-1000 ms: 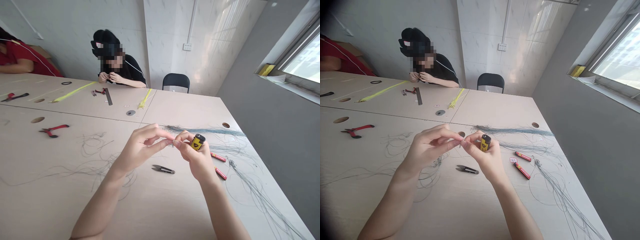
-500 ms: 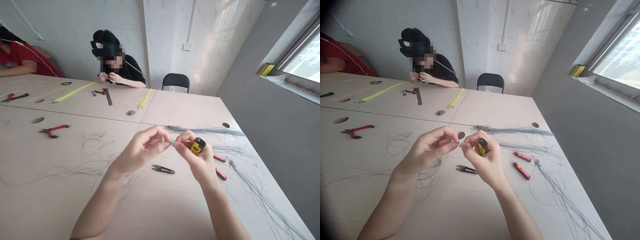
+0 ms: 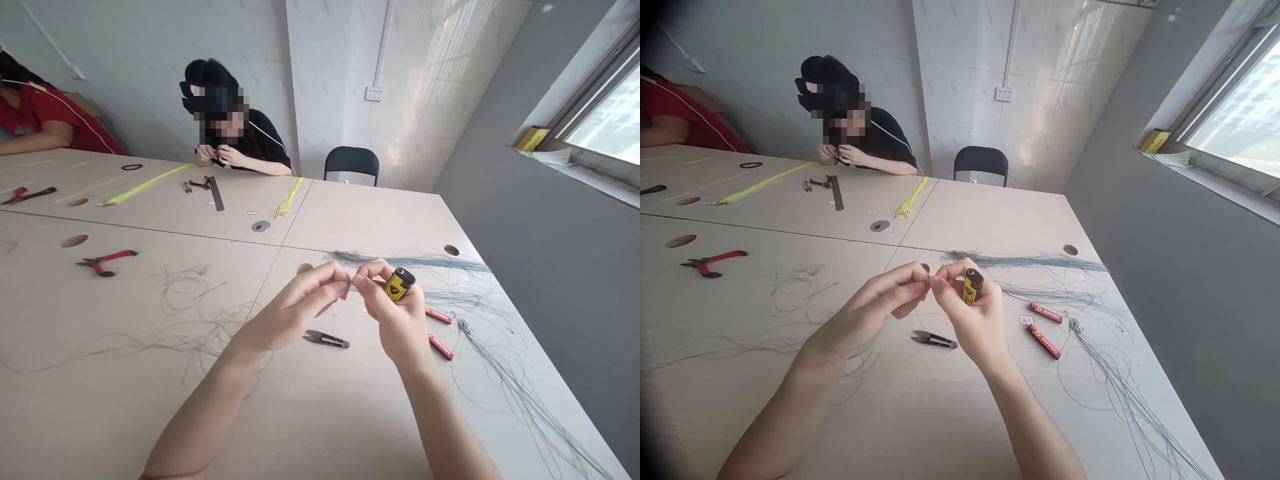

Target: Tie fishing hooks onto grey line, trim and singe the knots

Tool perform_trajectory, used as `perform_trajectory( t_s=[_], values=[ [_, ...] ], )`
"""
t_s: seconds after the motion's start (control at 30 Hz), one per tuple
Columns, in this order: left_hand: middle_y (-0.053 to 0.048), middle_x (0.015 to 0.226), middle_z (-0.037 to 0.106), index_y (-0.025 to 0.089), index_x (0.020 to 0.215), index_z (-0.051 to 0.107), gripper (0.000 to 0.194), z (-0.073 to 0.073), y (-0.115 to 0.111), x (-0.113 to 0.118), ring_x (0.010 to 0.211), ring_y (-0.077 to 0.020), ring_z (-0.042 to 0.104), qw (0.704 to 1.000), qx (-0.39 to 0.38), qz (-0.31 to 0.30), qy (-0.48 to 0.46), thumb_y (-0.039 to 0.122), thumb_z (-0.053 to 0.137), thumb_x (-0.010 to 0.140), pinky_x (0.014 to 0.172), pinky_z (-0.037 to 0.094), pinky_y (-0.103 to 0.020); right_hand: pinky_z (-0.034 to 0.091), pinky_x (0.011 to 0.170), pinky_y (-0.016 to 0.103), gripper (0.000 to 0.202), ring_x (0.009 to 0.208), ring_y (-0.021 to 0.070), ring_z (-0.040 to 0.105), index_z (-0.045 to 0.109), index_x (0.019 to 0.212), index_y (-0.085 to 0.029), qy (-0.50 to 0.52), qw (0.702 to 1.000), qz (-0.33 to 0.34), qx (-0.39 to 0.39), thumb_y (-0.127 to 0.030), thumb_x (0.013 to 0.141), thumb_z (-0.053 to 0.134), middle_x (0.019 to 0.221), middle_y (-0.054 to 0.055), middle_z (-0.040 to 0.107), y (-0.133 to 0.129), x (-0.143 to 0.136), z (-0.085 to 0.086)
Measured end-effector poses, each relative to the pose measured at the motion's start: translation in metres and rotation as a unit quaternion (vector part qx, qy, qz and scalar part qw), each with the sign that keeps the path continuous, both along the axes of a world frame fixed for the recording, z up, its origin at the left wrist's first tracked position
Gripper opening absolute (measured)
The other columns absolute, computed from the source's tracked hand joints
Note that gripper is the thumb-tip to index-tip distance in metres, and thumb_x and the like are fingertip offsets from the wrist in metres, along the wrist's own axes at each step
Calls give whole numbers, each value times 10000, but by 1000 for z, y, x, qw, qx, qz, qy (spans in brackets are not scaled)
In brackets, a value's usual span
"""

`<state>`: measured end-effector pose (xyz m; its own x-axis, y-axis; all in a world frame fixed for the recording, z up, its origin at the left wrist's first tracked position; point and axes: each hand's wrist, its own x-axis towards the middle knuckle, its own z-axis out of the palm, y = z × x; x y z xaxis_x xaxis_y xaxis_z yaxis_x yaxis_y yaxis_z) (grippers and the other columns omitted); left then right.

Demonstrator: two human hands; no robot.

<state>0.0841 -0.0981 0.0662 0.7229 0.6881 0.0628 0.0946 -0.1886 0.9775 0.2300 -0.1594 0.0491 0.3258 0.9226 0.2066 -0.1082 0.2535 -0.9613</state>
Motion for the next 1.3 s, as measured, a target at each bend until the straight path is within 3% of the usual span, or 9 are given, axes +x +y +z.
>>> perform_trajectory(
  t_s=[0.13,0.27,0.47,0.67,0.8,0.93,1.03,1.3],
  values=[
    [59,603,309,212,803,501,320,-7,1,7,558,-100,266,999,-31,27,-32,467,468,993,531,214,-272,197,470,261,229,470,58,195,586,700,-189,24,1000,-10,-11,-349,806,710,548,-72,367,7,5,-8],
    [70,589,280,213,810,489,281,-13,3,13,528,-85,230,990,-88,45,-96,429,493,989,503,187,-251,160,450,250,240,464,54,154,589,711,-188,47,998,-20,-35,-372,784,726,524,-89,293,12,9,-12],
    [86,561,213,205,765,478,259,-15,1,20,499,-72,164,973,-151,75,-158,359,529,968,461,146,-216,155,450,234,217,465,60,148,541,745,-204,94,991,70,-69,-366,839,652,508,-99,245,9,9,-7],
    [93,538,211,205,763,516,268,-19,-3,24,473,-64,154,971,-134,69,-185,381,552,961,438,149,-206,145,441,230,198,446,50,155,601,797,-195,92,993,53,-52,-375,827,677,518,-100,267,10,8,-6],
    [95,527,217,214,800,532,250,-25,-3,24,473,-67,171,973,-97,103,-184,399,547,967,450,175,-207,138,431,228,308,419,28,181,572,783,-183,143,983,104,-55,-485,840,579,635,-54,445,11,10,-3],
    [97,523,206,217,803,512,272,-30,-4,26,472,-70,180,975,-50,127,-174,428,539,972,452,174,-219,108,401,215,468,398,44,133,512,730,-199,188,961,179,-91,-658,813,552,495,-96,295,13,10,-1],
    [97,516,226,213,805,510,281,-32,-6,29,469,-73,204,975,-19,144,-170,434,525,979,451,183,-226,97,383,200,530,400,44,90,469,678,-207,200,954,194,-107,-715,801,557,455,-116,218,15,8,-4],
    [89,545,289,212,815,505,259,-40,-13,37,458,-64,262,968,-1,155,-195,397,498,996,435,220,-210,94,362,181,492,394,39,52,412,598,-214,188,958,160,-146,-646,796,541,412,-119,179,17,3,-11]
  ],
)
